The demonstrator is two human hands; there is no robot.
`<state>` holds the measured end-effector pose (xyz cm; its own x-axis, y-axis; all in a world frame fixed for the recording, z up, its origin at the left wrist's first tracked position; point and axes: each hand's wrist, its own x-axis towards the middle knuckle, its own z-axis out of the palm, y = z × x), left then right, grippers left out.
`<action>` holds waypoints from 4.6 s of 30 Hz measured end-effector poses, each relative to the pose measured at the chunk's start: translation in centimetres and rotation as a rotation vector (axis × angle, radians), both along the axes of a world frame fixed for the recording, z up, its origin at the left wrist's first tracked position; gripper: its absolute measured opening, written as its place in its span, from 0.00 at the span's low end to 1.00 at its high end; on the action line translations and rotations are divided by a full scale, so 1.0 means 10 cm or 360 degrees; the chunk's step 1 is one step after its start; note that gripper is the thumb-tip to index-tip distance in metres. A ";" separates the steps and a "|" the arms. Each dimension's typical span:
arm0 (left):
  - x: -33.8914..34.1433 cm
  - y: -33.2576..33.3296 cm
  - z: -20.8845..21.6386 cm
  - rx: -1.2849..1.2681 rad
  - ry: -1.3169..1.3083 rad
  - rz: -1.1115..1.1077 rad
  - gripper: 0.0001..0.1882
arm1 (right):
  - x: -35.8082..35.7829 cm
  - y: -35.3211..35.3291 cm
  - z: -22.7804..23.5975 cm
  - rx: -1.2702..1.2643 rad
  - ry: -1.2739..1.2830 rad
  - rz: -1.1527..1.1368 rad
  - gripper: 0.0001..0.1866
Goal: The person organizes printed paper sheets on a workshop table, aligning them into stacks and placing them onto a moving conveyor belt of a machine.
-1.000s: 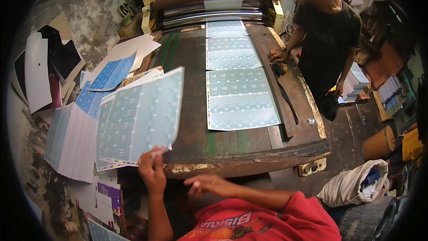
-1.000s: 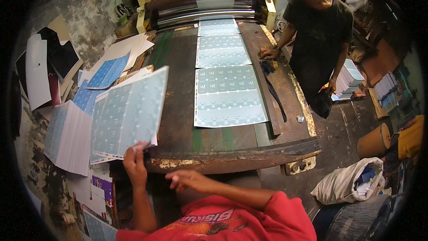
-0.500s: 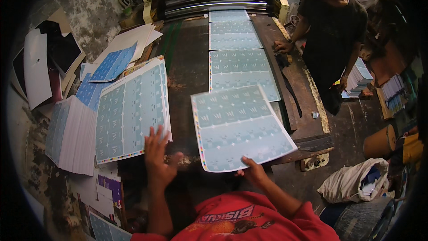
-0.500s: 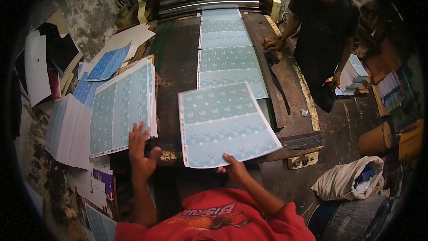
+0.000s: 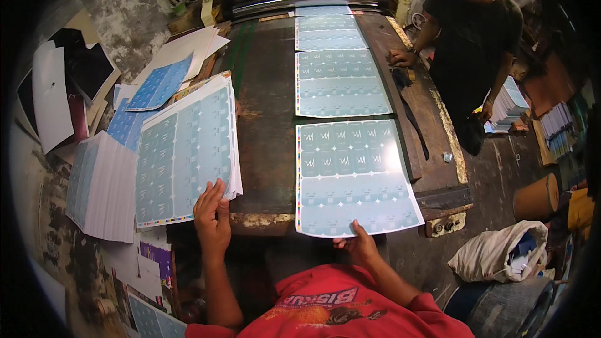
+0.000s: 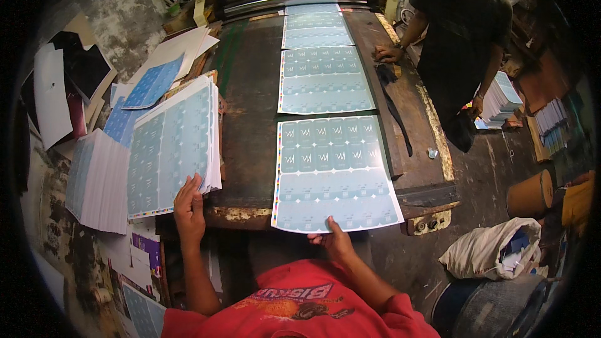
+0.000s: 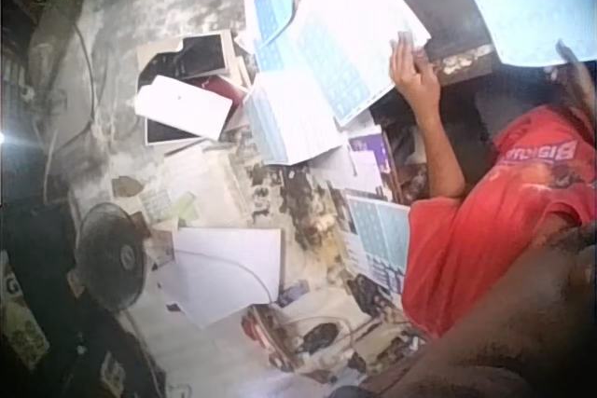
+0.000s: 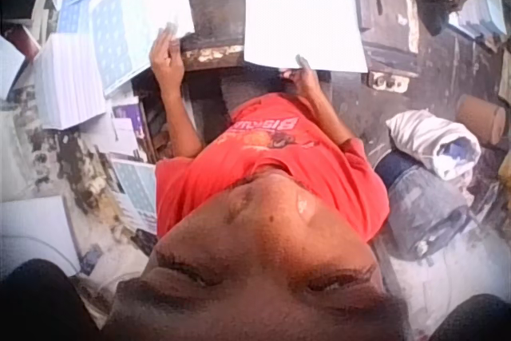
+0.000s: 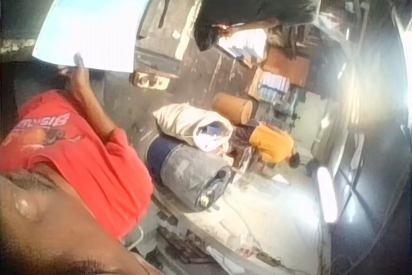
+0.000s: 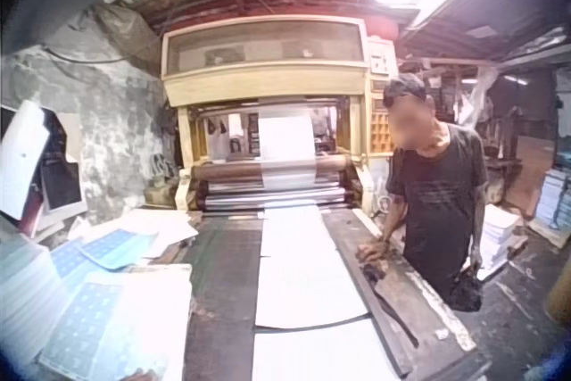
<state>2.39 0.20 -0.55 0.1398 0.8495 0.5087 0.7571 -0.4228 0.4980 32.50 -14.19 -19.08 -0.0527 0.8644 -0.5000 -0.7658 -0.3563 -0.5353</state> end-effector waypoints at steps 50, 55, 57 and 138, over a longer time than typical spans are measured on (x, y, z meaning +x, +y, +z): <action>0.00 -0.05 0.08 -0.0200 0.0221 -0.0095 0.30 | -0.12 -0.63 0.13 -0.0106 -0.0262 0.0002 0.21; 0.13 -0.05 0.07 -0.0283 -0.0156 0.0129 0.26 | -0.08 -0.37 0.11 -0.0137 -0.0127 -0.0125 0.23; 0.14 -0.04 0.06 -0.0308 -0.0175 0.0170 0.24 | -0.04 -0.23 0.15 -0.0153 -0.0055 -0.0158 0.23; 0.09 0.21 -0.08 -0.0280 -0.1589 0.0383 0.19 | -0.06 -0.02 0.14 0.0075 -0.0322 -0.0802 0.32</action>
<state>3.32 2.34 -1.36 -0.4598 0.8724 0.1660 0.0213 -0.1761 0.9841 31.94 -14.40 -17.71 0.4675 0.7793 -0.4173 -0.7155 0.0564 -0.6963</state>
